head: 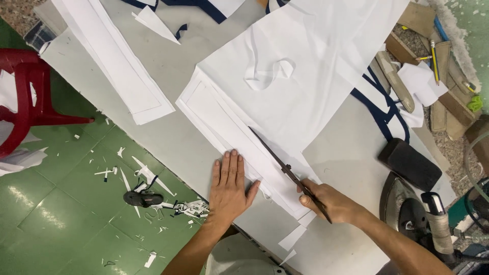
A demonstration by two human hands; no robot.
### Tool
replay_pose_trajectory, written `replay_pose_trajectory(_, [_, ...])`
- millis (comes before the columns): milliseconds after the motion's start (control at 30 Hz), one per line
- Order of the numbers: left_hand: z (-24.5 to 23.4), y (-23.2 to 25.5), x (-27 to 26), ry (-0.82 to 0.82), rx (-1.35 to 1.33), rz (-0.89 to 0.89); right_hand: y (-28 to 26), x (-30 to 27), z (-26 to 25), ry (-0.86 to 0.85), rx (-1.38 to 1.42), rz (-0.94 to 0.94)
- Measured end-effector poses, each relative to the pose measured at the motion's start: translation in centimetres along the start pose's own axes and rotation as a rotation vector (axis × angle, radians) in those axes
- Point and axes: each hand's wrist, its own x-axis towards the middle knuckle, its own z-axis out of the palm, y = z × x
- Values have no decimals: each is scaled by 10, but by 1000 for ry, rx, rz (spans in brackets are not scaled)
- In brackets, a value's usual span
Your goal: The person cuts a large piece of white fabric into strips using shears on a work table. They repeatedly cut along the length of the fabric, separating long strips and occasionally adjusting the material's position.
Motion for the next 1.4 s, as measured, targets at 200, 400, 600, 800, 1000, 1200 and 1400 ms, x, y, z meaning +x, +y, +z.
replay_pose_trajectory(200, [-5,-1,4,16,-48,-6,-21,2,-13,-41,-58,-33])
replay_pose_trajectory(400, [-7,-2,4,-11,-62,-14,-44,31,-16,5,-51,-57])
replay_pose_trajectory(600, [-15,-7,6,-80,58,21,-41,32,-16,97,-27,-144])
replay_pose_trajectory(800, [-11,-41,26,18,-99,-69,-63,23,-38,-71,-128,18])
replay_pose_trajectory(1000, [-8,-110,78,20,-35,-61,-83,44,-39,-34,-98,-74])
replay_pose_trajectory(1200, [-4,-108,75,83,4,-70,-99,52,-41,5,-64,-64])
replay_pose_trajectory(1400, [-5,-108,77,62,10,-73,-86,72,-29,61,-12,-58])
